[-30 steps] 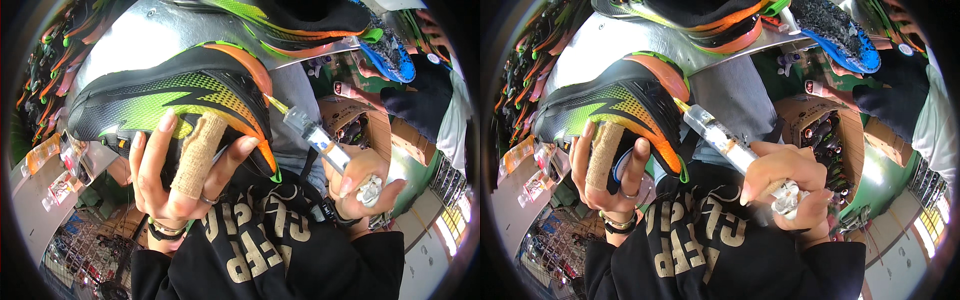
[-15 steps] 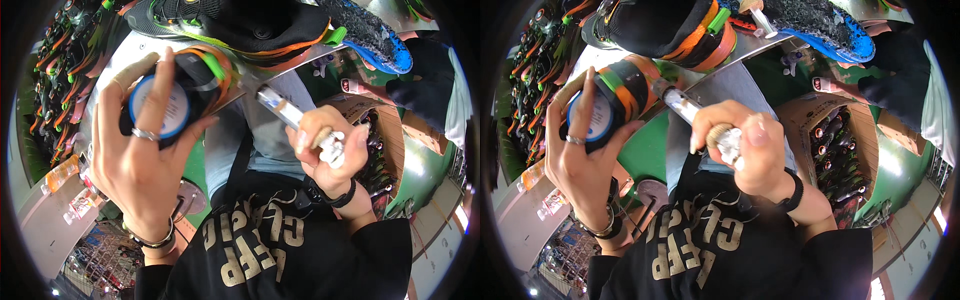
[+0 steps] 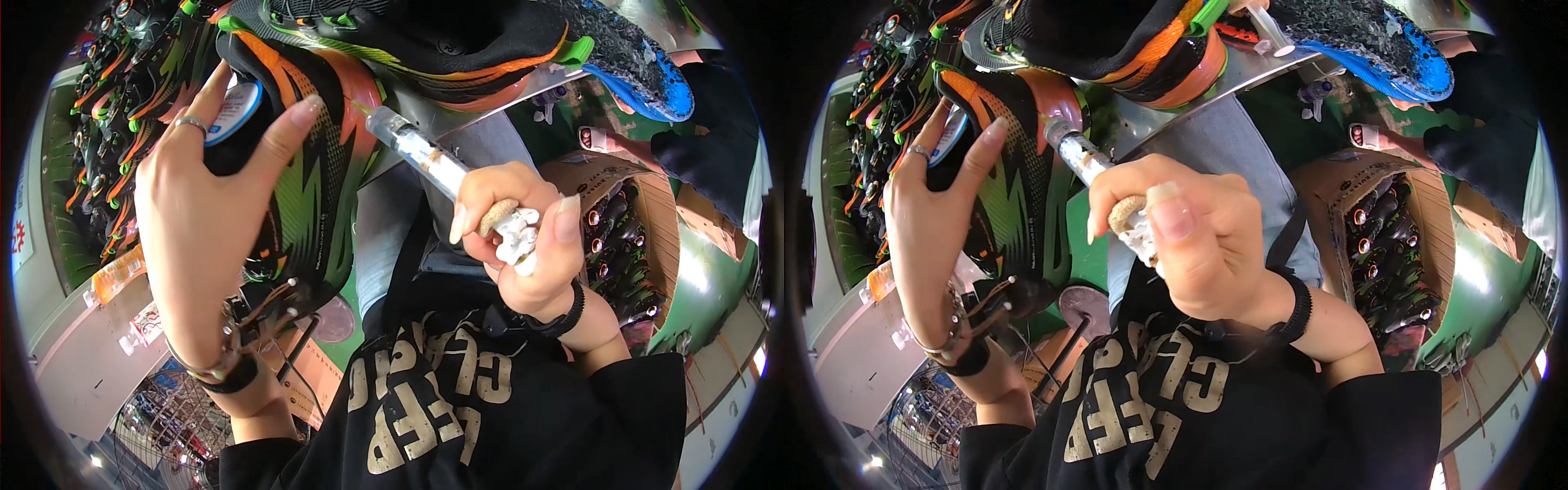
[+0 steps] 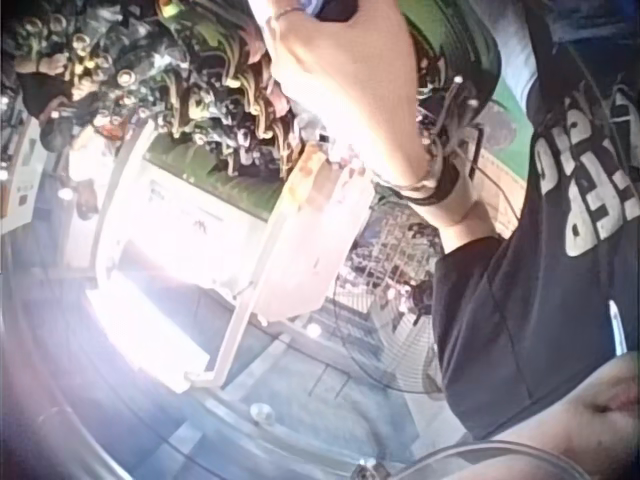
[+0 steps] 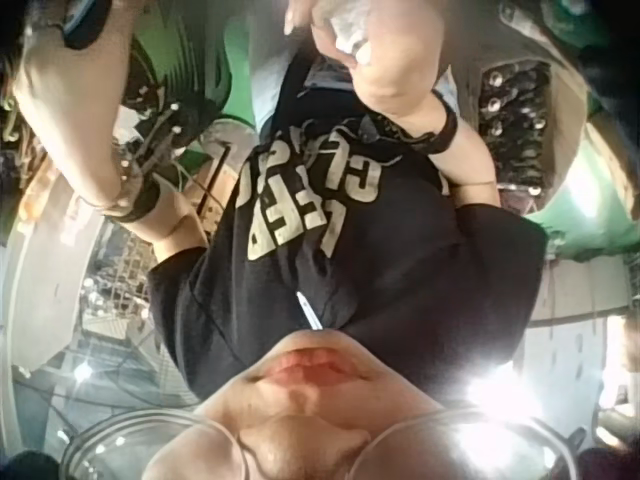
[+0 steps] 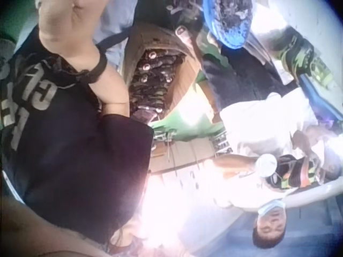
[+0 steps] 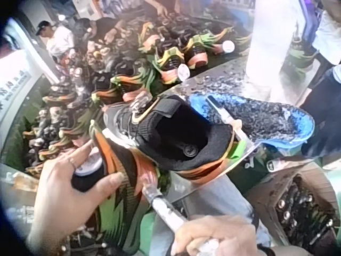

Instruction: Applying a liquid adhesive or sealant to the seams of athletic shoes using a syringe.

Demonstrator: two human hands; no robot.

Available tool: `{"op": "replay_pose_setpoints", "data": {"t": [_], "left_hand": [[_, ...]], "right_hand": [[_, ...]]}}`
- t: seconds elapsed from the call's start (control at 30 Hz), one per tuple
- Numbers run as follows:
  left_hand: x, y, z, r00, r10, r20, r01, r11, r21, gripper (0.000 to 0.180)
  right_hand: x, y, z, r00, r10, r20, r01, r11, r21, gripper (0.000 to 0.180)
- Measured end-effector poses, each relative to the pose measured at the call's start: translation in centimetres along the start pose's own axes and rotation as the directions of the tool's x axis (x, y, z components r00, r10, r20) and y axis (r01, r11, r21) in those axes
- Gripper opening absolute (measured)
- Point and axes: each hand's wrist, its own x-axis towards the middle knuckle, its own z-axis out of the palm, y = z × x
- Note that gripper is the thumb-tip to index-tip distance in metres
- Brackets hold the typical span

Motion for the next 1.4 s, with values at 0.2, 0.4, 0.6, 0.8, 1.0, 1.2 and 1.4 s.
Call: {"op": "replay_pose_setpoints", "data": {"t": [0.2,0.4,0.6,0.8,1.0,1.2,1.4], "left_hand": [[1.6,-1.8,-0.5,0.985,-0.025,0.168,0.054,0.984,-0.172,0.071],[2.3,-2.9,-0.4,0.969,-0.04,0.242,0.101,0.963,-0.249,0.073],[2.6,-3.6,0.0,0.977,0.018,0.214,0.041,0.963,-0.265,0.07],[2.4,-3.3,0.2,0.98,0.003,0.2,0.062,0.945,-0.321,0.067],[2.6,-3.1,0.1,0.972,-0.056,0.226,0.128,0.94,-0.316,0.065],[2.8,-3.3,0.4,0.969,-0.059,0.24,0.151,0.911,-0.385,0.064],[3.0,-4.3,0.8,0.959,-0.049,0.278,0.181,0.861,-0.475,0.063]], "right_hand": [[0.1,0.9,1.6,0.988,-0.154,0.031,0.155,0.988,-0.025,0.028],[0.2,1.0,1.6,0.945,-0.259,0.2,0.307,0.914,-0.265,0.027],[-0.3,1.7,2.2,0.938,-0.3,0.173,0.335,0.912,-0.235,0.027],[-0.5,1.2,1.9,0.942,-0.259,0.215,0.307,0.924,-0.229,0.028],[-0.7,1.0,1.8,0.954,-0.231,0.19,0.266,0.945,-0.19,0.034],[-0.8,1.1,1.7,0.968,-0.196,0.156,0.22,0.964,-0.15,0.045],[0.0,1.5,0.1,0.981,-0.08,0.178,0.084,0.996,-0.019,0.07]]}}
